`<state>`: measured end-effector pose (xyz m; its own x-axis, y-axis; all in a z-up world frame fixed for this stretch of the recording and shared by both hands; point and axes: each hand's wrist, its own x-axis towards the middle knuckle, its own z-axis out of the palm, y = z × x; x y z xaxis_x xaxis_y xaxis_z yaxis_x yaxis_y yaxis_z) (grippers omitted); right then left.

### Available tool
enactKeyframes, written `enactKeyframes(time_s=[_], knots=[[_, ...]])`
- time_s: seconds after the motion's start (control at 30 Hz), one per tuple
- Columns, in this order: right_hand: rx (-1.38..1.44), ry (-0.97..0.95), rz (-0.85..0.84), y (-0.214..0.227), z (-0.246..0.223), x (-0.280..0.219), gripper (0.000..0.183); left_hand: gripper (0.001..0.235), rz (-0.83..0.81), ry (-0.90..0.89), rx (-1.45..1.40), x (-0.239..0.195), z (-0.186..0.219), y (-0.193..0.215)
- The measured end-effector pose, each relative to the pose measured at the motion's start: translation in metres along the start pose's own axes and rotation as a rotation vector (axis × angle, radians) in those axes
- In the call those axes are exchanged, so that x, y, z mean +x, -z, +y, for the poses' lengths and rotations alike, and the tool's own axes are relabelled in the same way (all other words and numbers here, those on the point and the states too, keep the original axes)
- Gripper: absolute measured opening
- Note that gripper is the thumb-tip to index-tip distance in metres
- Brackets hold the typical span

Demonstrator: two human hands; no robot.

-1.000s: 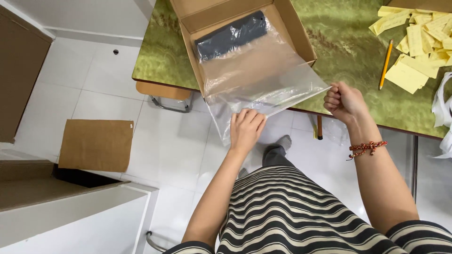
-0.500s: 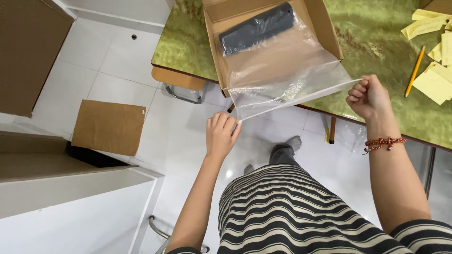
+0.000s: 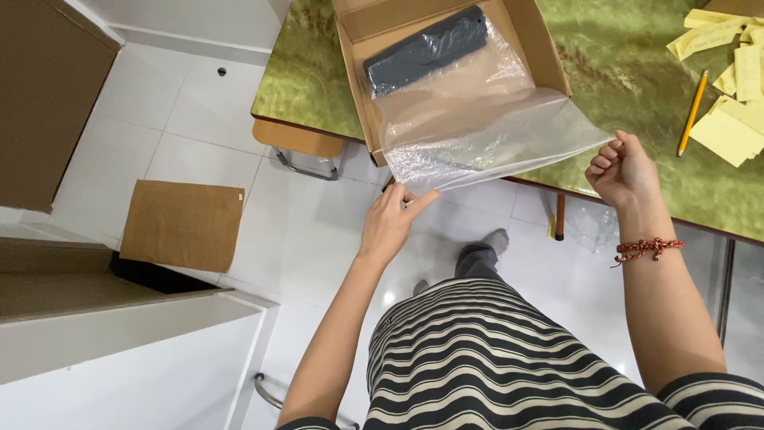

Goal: The person unties a white ribbon on a cardboard box, opens it, and removes a black t-shirt wrapped in a plastic bag. They unfold the t-shirt, place it on a hanger, and hang it on a clothing rack. The person then folds the plastic bag and places it back into the box before closing the box.

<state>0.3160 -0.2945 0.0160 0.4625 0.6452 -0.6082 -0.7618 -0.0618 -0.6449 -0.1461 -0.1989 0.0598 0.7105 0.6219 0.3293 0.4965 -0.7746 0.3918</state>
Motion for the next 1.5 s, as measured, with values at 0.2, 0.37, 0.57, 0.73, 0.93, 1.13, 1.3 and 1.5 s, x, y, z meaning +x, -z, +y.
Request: enactKeyframes(time_s=[0.2,0.37,0.57,0.73,0.93,1.13,1.3,1.5], knots=[[0.01,0.012,0.001,-0.009,-0.003,-0.01,0.034,0.098,-0.066,-0.029,0.015,0.011,0.004,0.004],[0.016,0.011,-0.011,-0.004,-0.003,0.001,0.032,0.071,-0.068,-0.09,-0.018,0.017,0.001,-0.003],[0.022,0.029,0.017,-0.013,-0.002,-0.011,0.032,0.046,-0.21,-0.005,-0.108,0.026,0.008,-0.03],[-0.002,0.169,0.109,-0.033,-0.005,-0.043,0.03,0.054,-0.282,0.096,-0.273,0.046,0.024,-0.022],[-0.518,0.642,-0.044,-0.095,0.001,-0.125,0.037,0.045,0.075,0.037,-0.42,0.059,0.043,0.0],[-1.155,1.052,-0.478,-0.123,0.025,-0.142,0.017,0.064,0.206,0.031,-0.557,0.076,0.053,0.017],[-1.669,1.181,-0.541,-0.132,0.048,-0.143,0.066,0.079,0.288,-0.021,-0.595,0.089,0.055,0.038],[-1.623,1.24,-0.474,-0.116,0.056,-0.108,0.015,0.084,0.303,-0.042,-0.606,0.1,0.05,0.049]])
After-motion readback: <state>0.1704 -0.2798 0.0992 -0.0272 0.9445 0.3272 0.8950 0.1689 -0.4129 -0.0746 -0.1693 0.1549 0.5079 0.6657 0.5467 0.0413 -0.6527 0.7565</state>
